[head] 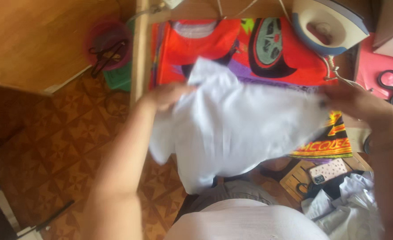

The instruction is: The person plugs in an iron and uses it to press a small white shirt on a makeshift ironing surface.

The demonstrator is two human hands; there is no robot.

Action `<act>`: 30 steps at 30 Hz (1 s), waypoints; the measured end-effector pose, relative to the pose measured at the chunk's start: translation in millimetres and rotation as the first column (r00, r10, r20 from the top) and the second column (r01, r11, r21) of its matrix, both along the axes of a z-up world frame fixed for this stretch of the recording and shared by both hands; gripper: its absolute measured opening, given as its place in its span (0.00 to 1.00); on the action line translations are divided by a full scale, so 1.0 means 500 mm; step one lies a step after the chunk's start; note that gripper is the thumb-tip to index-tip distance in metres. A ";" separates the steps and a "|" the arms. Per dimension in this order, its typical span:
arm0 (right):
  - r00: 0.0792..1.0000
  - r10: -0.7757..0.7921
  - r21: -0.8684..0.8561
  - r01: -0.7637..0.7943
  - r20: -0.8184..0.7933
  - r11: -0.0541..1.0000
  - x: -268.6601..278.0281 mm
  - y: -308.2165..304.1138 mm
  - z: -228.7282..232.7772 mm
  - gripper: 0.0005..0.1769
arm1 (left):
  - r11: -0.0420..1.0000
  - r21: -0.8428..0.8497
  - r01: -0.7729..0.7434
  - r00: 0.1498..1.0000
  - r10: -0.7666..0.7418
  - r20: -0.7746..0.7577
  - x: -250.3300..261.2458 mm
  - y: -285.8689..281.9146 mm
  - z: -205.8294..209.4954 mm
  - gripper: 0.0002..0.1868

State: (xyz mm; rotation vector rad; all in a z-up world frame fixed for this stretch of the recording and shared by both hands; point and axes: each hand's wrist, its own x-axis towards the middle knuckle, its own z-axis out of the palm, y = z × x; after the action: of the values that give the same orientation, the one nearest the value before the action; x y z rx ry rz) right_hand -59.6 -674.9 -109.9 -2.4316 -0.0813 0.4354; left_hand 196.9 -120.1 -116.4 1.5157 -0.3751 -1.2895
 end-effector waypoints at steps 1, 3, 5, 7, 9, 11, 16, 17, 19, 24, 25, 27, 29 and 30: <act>0.972 0.122 -0.191 -0.084 0.199 0.978 0.041 0.004 -0.025 0.20 | 0.993 -0.113 -0.041 0.999 0.040 -0.011 0.044 -0.049 -0.028 0.25; 0.703 -0.633 0.624 0.662 -0.324 0.415 0.109 0.066 -0.100 0.16 | 0.985 -0.139 -0.107 0.983 0.125 0.131 0.099 -0.121 -0.080 0.29; 0.547 -0.661 0.715 0.699 -0.514 0.022 0.142 0.117 -0.144 0.14 | 0.981 0.006 -0.195 0.934 0.184 0.305 0.098 -0.130 -0.121 0.32; 0.553 -0.622 0.742 0.667 -0.555 -0.069 0.136 0.143 -0.166 0.13 | 0.943 0.133 -0.306 0.853 0.210 0.477 0.105 -0.137 -0.139 0.36; 0.587 -0.568 0.736 0.675 -0.577 -0.051 0.088 0.152 -0.178 0.12 | 0.905 0.225 -0.360 0.877 0.246 0.414 0.106 -0.126 -0.140 0.34; 0.633 -0.505 0.710 0.702 -0.586 0.056 0.055 0.148 -0.184 0.10 | 0.902 0.313 -0.297 0.872 0.122 0.475 0.080 -0.088 -0.123 0.33; 0.555 -0.711 0.451 0.815 -0.432 0.363 -0.005 0.205 -0.230 0.13 | 0.819 0.540 -0.195 0.775 -0.209 0.596 -0.024 -0.042 -0.051 0.22; 0.563 -0.706 0.454 0.810 -0.430 0.370 0.008 0.218 -0.246 0.13 | 0.766 0.576 -0.285 0.726 -0.219 0.651 -0.042 -0.042 -0.043 0.20; 0.622 -0.766 -0.143 0.783 0.165 0.605 0.033 0.235 -0.259 0.21 | 0.787 0.512 -0.344 0.708 -0.140 0.692 -0.054 -0.036 -0.030 0.21; 0.641 -0.740 -0.247 0.765 0.203 0.595 0.045 0.297 -0.192 0.21 | 0.770 0.453 -0.450 0.530 -0.178 0.829 -0.033 -0.023 -0.018 0.21; 0.682 -0.704 -0.313 0.725 0.199 0.613 0.052 0.303 -0.171 0.20 | 0.717 0.518 -0.466 0.527 -0.245 0.813 -0.031 -0.027 -0.016 0.21; 0.678 -0.698 -0.305 0.732 0.231 0.609 0.066 0.286 -0.118 0.21 | 0.659 0.575 -0.485 0.522 -0.309 0.795 -0.034 -0.044 -0.017 0.22; 0.688 -0.570 -0.287 0.715 0.449 0.637 0.093 0.251 -0.072 0.21 | 0.687 0.224 -0.692 0.074 -0.240 0.968 -0.068 -0.063 -0.023 0.19; 0.665 -0.422 -0.283 0.687 0.616 0.670 0.110 0.223 -0.051 0.18 | 0.685 0.221 -0.695 0.072 -0.240 0.968 -0.078 -0.075 -0.026 0.19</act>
State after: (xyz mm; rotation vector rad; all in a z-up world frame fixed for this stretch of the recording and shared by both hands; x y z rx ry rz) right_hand -4.6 -563.4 -135.3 -2.8183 0.6632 -0.5680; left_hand 157.8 -157.5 -129.6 2.8797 -0.4252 0.3238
